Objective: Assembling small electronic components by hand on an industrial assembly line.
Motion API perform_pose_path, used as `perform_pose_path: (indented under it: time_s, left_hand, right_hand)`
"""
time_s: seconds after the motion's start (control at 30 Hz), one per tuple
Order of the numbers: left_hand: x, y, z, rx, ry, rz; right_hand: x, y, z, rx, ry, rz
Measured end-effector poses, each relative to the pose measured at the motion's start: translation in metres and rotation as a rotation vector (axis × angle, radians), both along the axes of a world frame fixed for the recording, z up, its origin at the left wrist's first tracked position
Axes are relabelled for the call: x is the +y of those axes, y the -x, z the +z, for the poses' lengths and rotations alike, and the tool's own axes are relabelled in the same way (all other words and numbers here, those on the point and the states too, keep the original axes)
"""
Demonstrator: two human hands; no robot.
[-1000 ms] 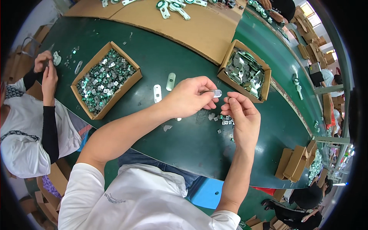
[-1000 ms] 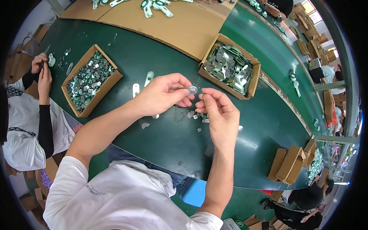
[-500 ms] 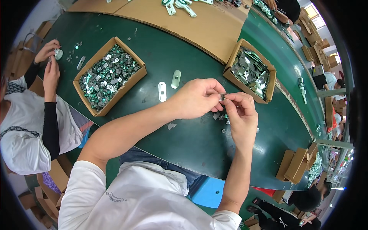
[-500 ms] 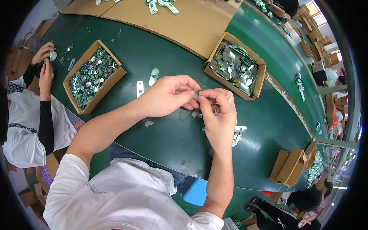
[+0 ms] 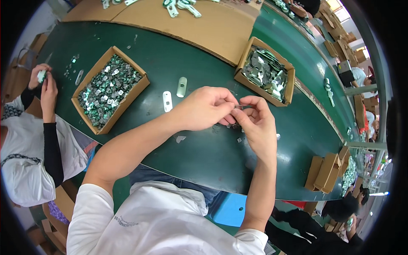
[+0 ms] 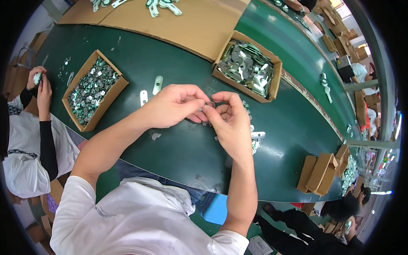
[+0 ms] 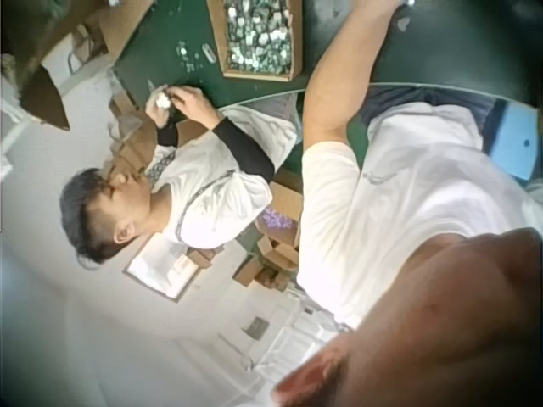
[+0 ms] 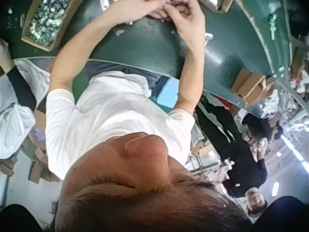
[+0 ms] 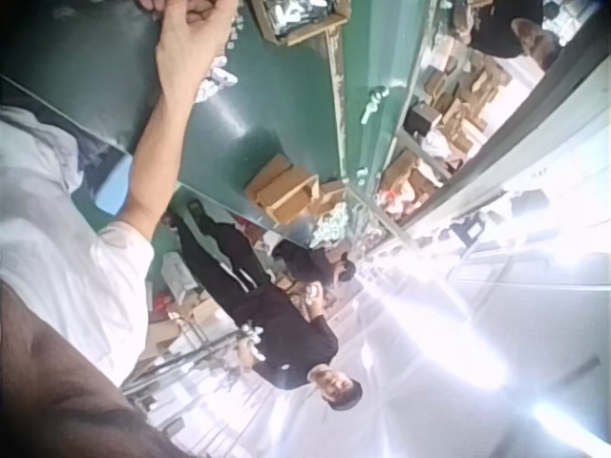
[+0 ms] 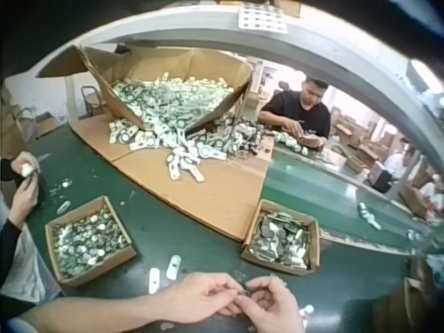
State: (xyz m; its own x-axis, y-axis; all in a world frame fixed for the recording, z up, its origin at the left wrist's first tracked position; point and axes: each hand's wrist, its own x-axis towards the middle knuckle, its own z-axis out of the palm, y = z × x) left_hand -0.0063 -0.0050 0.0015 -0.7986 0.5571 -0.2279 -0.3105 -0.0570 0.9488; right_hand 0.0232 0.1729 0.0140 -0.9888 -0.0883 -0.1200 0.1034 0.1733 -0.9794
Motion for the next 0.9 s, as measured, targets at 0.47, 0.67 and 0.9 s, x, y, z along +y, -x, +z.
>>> perform_pose_path:
  time_s: [0.47,0.67,0.9]
  left_hand:
    - [-0.001,-0.001,0.000,0.025,-0.051,-0.031]
    - [0.001,0.003,-0.003,0.036,-0.030,-0.028]
    - [-0.001,0.003,-0.004,0.047,-0.008,0.012]
  right_hand:
    - [-0.002,0.000,0.004,-0.072,0.151,0.046]
    - [-0.001,0.000,-0.001,-0.049,0.115,0.053]
    - [-0.005,0.003,-0.008,0.014,0.042,0.036]
